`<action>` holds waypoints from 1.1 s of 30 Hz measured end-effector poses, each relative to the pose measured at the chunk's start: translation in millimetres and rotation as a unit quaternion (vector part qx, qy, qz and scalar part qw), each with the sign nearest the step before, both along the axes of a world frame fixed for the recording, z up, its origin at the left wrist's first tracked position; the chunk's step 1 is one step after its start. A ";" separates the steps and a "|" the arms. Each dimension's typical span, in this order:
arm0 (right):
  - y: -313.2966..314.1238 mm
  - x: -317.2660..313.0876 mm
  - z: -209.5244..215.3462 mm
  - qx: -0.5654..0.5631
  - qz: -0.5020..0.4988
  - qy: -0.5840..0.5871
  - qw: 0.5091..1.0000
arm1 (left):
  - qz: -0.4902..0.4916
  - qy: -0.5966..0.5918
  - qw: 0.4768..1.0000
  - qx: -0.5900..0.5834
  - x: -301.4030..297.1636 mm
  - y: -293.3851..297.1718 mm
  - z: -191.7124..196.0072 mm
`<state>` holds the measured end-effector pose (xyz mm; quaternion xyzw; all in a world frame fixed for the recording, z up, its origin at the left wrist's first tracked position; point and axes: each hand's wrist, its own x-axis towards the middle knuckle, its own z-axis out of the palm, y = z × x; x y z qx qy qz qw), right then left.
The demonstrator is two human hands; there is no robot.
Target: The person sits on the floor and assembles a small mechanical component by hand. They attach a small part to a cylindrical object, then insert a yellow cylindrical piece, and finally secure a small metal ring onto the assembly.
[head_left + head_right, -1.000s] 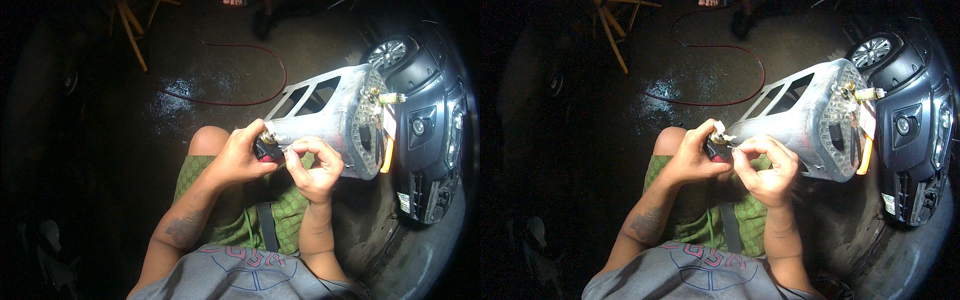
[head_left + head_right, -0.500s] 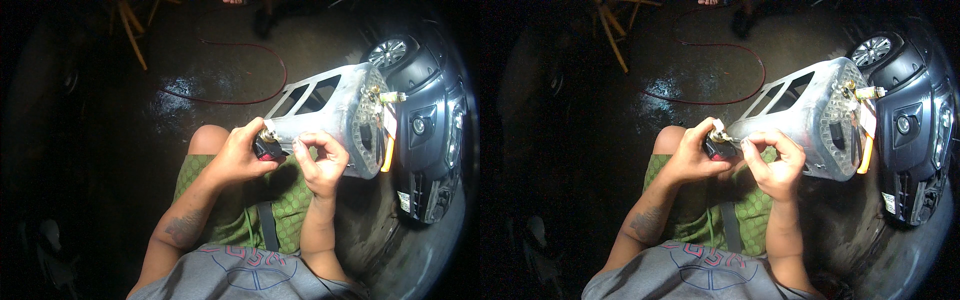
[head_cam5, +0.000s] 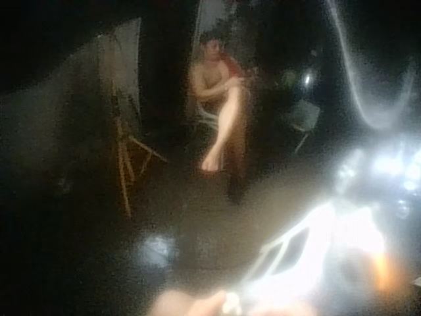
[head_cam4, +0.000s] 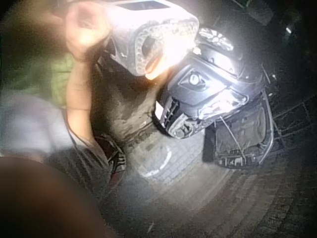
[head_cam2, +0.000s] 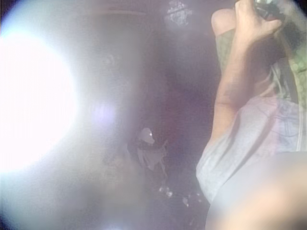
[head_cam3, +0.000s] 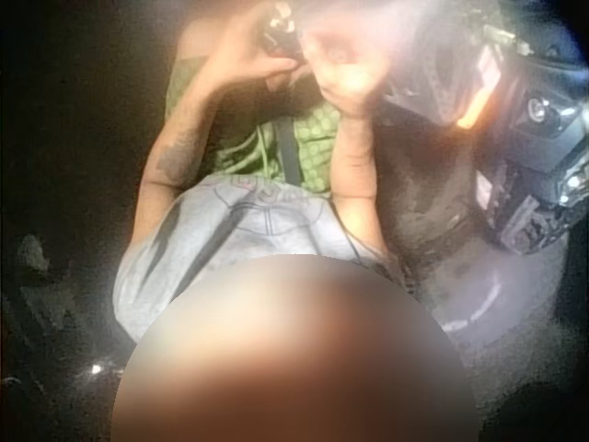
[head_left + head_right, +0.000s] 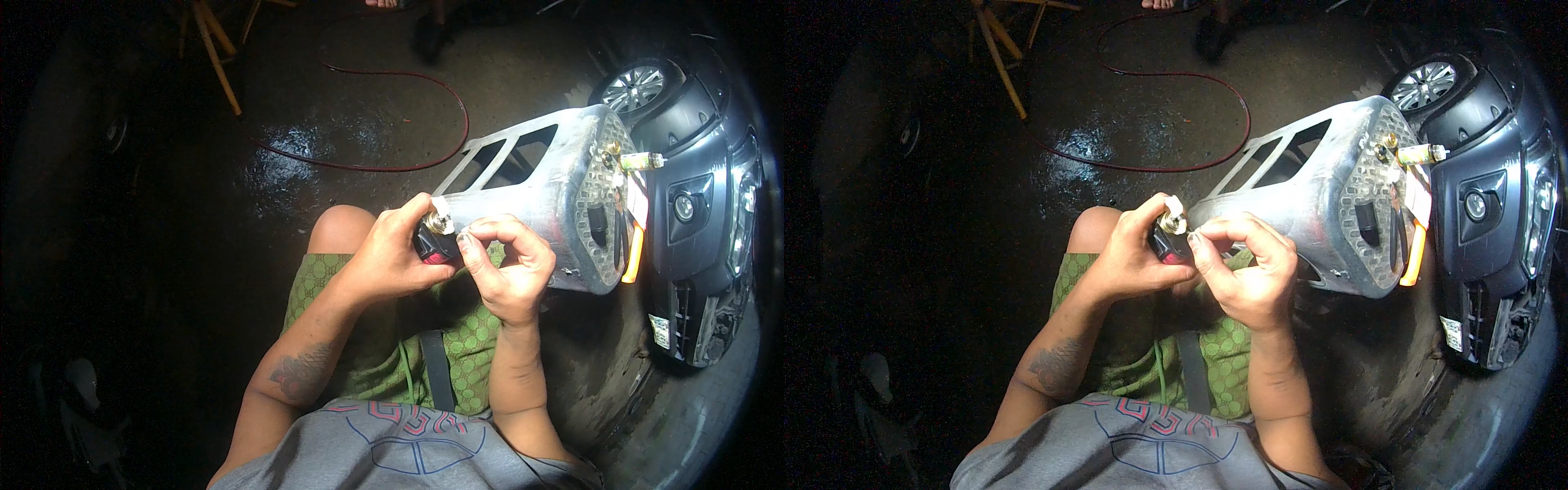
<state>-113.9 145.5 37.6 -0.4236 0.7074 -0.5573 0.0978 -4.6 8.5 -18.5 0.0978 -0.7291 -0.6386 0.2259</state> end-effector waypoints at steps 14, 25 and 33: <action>6.6 -7.3 10.6 -0.013 0.024 0.070 0.997 | -0.007 0.005 1.000 0.012 0.9 -1.8 5.1; 0.3 -11.1 11.2 -0.005 0.054 0.071 0.996 | -0.007 -0.010 1.000 0.007 1.5 -1.6 2.2; 3.3 -13.5 11.7 0.006 0.068 0.056 0.996 | -0.002 0.009 1.000 0.002 1.1 -1.0 1.7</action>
